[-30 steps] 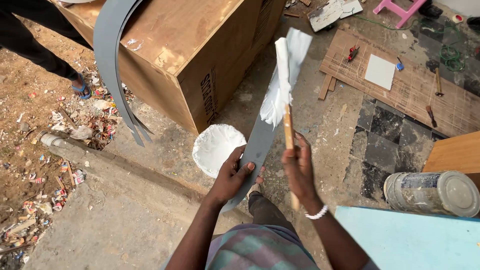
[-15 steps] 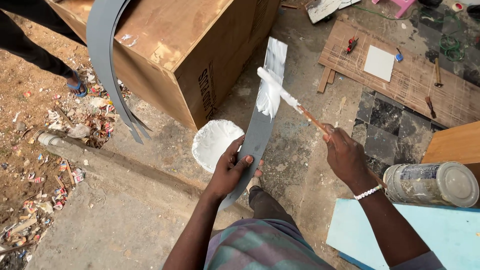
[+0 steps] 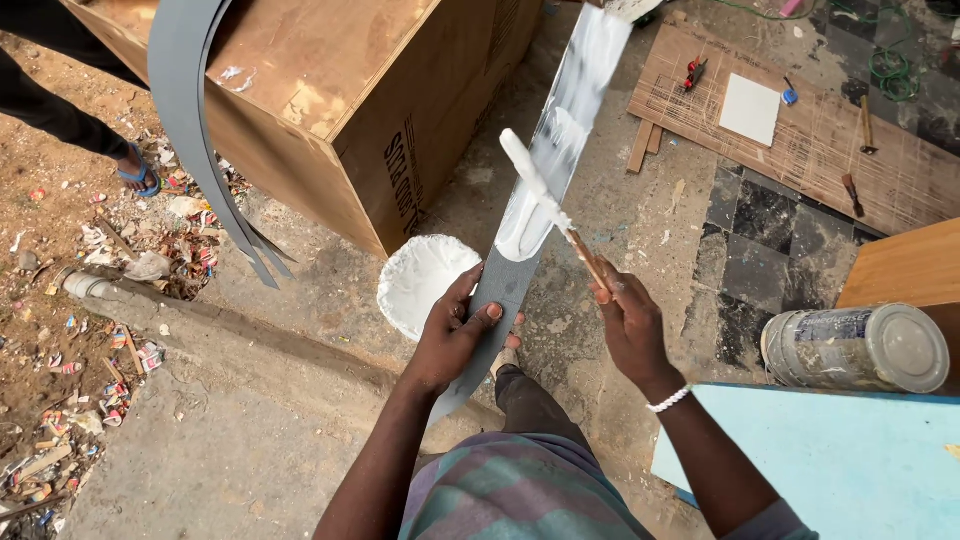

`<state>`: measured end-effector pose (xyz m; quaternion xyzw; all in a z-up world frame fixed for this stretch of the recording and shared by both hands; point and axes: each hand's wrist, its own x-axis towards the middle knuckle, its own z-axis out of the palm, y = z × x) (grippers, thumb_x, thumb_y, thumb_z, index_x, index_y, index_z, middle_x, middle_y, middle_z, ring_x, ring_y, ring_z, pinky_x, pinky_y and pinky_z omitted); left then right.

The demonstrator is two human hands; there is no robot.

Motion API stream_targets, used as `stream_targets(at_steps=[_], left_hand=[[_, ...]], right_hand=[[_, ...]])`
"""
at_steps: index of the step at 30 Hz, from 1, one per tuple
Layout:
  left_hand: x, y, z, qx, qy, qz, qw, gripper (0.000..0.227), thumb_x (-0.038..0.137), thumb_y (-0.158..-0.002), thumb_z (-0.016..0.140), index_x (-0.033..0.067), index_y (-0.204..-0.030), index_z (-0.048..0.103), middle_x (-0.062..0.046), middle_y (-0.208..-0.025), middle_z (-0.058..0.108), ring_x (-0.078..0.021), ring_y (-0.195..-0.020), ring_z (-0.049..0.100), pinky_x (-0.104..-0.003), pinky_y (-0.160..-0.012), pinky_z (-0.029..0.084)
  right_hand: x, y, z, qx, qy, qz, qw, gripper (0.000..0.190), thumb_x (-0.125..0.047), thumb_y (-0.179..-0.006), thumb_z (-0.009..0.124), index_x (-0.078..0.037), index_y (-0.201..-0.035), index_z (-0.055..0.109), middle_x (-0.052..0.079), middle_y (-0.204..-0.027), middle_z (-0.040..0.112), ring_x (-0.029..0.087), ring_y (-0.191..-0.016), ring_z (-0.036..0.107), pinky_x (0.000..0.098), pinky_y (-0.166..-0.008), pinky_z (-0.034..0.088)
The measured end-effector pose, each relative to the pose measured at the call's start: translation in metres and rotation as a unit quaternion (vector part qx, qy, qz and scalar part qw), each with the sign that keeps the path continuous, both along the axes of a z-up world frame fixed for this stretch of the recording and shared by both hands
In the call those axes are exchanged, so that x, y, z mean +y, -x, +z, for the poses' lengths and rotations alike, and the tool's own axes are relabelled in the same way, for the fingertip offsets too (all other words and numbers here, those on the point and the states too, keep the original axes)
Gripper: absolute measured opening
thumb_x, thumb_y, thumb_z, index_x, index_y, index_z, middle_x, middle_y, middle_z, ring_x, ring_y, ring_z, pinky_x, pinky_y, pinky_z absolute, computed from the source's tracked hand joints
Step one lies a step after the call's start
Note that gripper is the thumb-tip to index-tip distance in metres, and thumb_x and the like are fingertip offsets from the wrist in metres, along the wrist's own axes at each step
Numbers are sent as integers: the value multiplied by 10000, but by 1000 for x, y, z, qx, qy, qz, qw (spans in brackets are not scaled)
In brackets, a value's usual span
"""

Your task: The recorder uses a wooden stick to apply white adhesive/glue from a bucket onto a long grey strip of furniture trim or laminate.

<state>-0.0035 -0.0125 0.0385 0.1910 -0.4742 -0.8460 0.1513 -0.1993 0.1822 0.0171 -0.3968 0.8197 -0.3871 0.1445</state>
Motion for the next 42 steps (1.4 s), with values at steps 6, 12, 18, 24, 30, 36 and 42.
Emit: stream_targets(at_steps=[6, 12, 18, 24, 30, 36, 42], left_hand=[[-15, 4, 17, -3, 10, 9, 1000, 623, 74, -1004, 554, 34, -1582, 325, -207, -1166, 707, -219, -966, 730, -368, -788, 639], [-29, 8, 12, -51, 17, 25, 998, 627, 67, -982, 562, 46, -1568, 342, -196, -1192, 716, -234, -876, 766, -358, -780, 644], [-27, 7, 25, -75, 21, 22, 997, 611, 85, -979, 577, 58, -1553, 370, -219, -1037, 754, -241, -751, 749, -357, -685, 602], [-24, 4, 32, -66, 3, 23, 998, 584, 78, -968, 590, 38, -1522, 408, -207, -992, 756, -235, -746, 759, -352, -676, 611], [-16, 10, 19, -63, 7, 41, 997, 539, 40, -972, 597, 15, -1489, 447, -156, -1075, 740, -162, -878, 753, -331, -719, 633], [-13, 12, 33, -92, 37, 42, 994, 540, 72, -978, 594, 25, -1497, 454, -181, -1021, 740, -170, -778, 726, -315, -662, 606], [-9, 17, 25, -136, 20, 30, 990, 575, 114, -956, 601, 79, -1504, 432, -192, -1035, 736, -240, -784, 732, -343, -655, 586]], right_hand=[[38, -35, -14, 164, 25, 10, 986, 534, -51, -984, 554, -53, -1514, 495, 151, -1151, 651, 202, -927, 700, 302, -687, 616], [81, -38, -29, 44, 1, 12, 999, 435, -167, -1008, 603, -99, -1438, 599, 93, -1023, 694, 148, -792, 654, 298, -631, 553], [-13, -56, -34, -440, 333, 37, 833, 490, -276, -1040, 602, 42, -1403, 521, 75, -899, 630, 115, -679, 550, 259, -565, 492], [-113, -52, -16, -428, 410, -64, 803, 277, -209, -1049, 575, -14, -1238, 520, 91, -1060, 658, 152, -959, 653, 343, -828, 598], [-153, -35, -23, -433, 462, -51, 772, 213, -96, -1013, 642, -20, -1189, 549, 57, -1128, 641, 105, -1001, 640, 284, -875, 581], [-124, -30, -46, -400, 456, -64, 792, 140, -90, -1115, 652, 17, -1197, 611, 109, -978, 589, 98, -688, 451, 258, -547, 402], [-88, -72, -8, -486, 446, -23, 752, 325, -238, -960, 691, -76, -1203, 547, 72, -932, 600, 137, -822, 595, 286, -656, 540]])
